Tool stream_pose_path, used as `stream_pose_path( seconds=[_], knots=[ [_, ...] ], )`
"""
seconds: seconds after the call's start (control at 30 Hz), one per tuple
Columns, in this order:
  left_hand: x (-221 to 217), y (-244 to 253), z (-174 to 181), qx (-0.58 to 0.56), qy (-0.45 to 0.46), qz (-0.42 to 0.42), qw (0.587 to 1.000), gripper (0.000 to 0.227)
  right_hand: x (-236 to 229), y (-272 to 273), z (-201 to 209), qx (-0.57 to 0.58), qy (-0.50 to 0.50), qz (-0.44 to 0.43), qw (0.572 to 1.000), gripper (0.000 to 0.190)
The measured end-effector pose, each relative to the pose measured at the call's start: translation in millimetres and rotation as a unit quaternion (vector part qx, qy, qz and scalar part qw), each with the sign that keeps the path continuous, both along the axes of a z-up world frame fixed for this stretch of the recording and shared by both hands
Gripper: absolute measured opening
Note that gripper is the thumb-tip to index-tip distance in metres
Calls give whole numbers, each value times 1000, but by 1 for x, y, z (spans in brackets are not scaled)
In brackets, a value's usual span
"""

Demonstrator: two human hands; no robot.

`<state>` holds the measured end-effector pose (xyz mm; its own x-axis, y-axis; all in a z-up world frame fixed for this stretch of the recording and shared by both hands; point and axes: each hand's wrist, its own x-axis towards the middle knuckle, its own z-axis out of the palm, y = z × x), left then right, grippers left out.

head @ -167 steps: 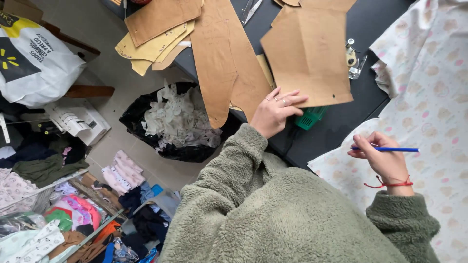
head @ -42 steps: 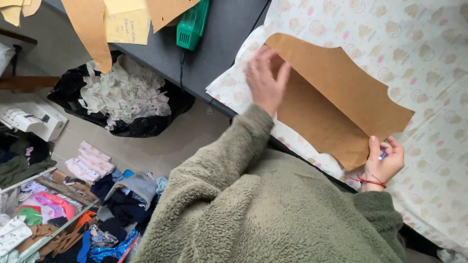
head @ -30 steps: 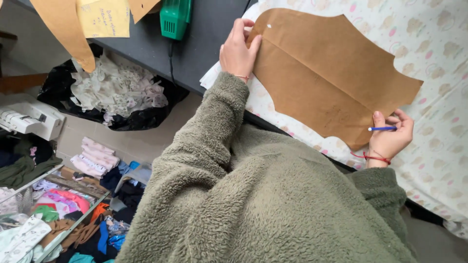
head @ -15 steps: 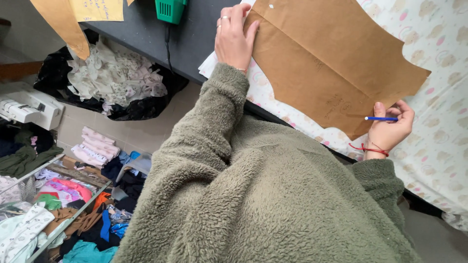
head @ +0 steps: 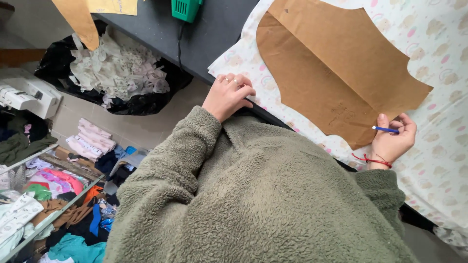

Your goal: The person traces a paper pattern onto a piece of patterned fabric using a blue pen. They then use a green electric rotary cutter to cut the fabric along the traced lines. The person handles the cut fabric pieces and the pattern throughout the process.

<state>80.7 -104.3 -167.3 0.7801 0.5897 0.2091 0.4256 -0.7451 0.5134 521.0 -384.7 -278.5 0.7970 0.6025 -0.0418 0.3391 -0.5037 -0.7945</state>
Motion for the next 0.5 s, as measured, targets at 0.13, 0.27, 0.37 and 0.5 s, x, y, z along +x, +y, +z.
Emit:
stream_pose_path(
  seconds=[0.13,0.27,0.37,0.5],
  knots=[
    [-3,1,-23,37,-4,-3,999,22,-53,49,67,3,-121,-8,993,59],
    [-5,9,-19,70,29,-43,996,10,-98,111,106,60,-268,154,949,49],
    [-11,12,-15,82,32,-44,995,15,-130,173,120,59,-217,336,914,46],
    [-26,21,-14,72,12,-15,997,12,-170,245,96,65,-224,500,834,56]
  ],
)
